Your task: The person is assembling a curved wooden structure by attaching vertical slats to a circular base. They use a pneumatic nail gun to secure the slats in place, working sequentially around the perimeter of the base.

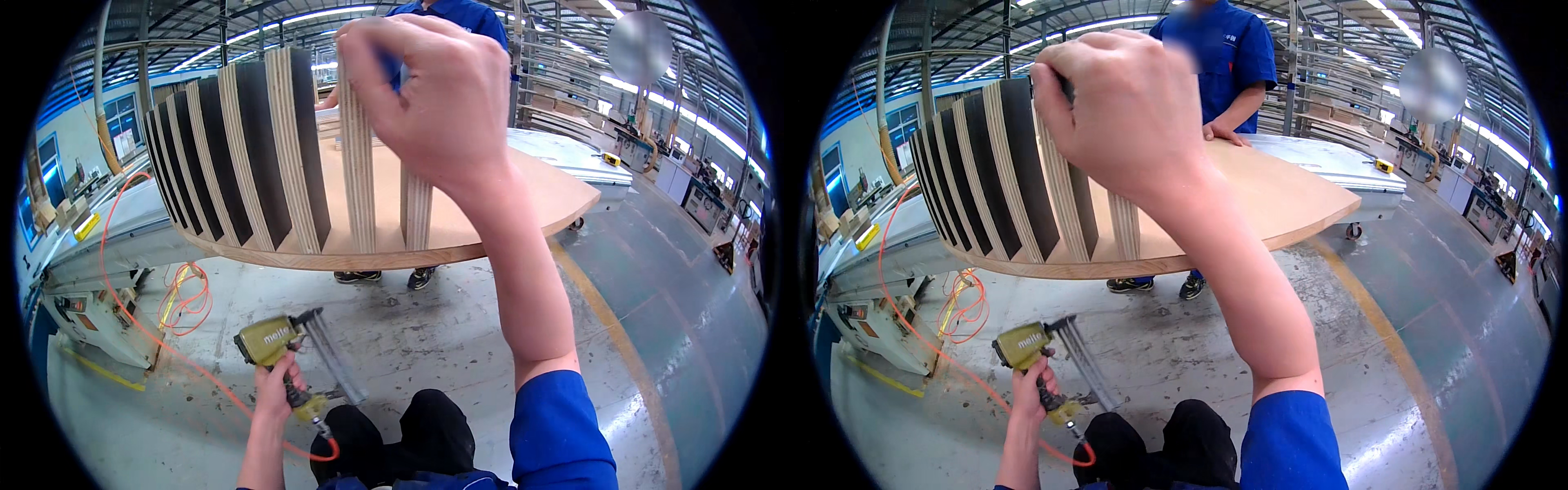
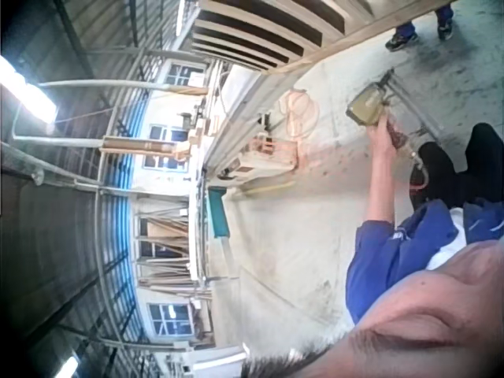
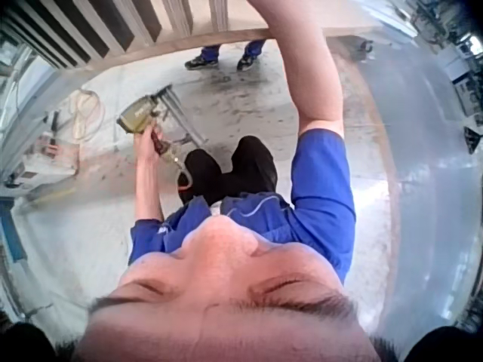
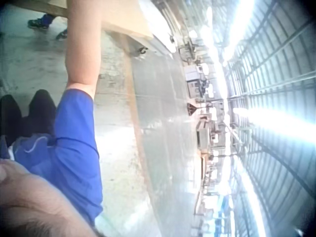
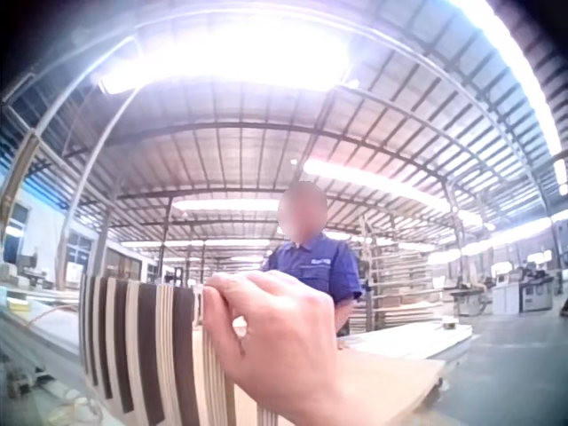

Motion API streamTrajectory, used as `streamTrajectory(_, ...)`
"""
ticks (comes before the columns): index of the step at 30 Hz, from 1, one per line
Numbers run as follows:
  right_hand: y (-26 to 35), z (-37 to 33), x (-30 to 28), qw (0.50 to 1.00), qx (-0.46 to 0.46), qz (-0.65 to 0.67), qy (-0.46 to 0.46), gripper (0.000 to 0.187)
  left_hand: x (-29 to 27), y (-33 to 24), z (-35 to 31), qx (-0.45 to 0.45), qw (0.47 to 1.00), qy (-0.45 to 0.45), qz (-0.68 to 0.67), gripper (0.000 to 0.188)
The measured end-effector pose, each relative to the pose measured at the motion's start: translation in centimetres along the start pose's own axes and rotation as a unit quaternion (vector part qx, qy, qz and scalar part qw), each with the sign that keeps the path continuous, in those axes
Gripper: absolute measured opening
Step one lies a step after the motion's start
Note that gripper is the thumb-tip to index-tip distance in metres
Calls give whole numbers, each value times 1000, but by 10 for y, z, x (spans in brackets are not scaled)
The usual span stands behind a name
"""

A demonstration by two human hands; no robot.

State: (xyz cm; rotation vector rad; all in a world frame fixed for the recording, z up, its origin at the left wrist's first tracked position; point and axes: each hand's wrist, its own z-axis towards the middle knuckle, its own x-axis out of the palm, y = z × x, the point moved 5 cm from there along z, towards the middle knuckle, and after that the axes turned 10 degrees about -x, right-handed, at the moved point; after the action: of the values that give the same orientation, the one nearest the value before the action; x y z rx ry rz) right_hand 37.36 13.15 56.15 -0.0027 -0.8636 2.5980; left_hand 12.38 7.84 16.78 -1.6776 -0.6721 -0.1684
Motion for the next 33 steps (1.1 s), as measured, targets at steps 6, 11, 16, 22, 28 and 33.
streamTrajectory(6, 3, -8, 8, 1000, 18, -1, 14, 17, 81, 38, -3, -89, 933, 230, -263, 35)
streamTrajectory(11, 8, 5, -4, 1000, 27, 9, -2, 15, 129, 62, -10, -157, 885, 285, -334, 28)
streamTrajectory(16, 7, 2, -4, 1000, 26, 12, 0, 13, 158, 69, -12, -193, 858, 309, -362, 24)
streamTrajectory(22, 7, 3, -4, 999, 35, 10, 13, 14, 165, 70, -15, -170, 854, 329, -364, 27)
streamTrajectory(28, 7, 4, -4, 999, 35, 10, 14, 15, 179, 68, -22, -217, 795, 375, -425, 25)
streamTrajectory(33, 7, 2, -2, 999, 35, 6, 18, 15, 189, 63, -29, -226, 775, 397, -437, 28)
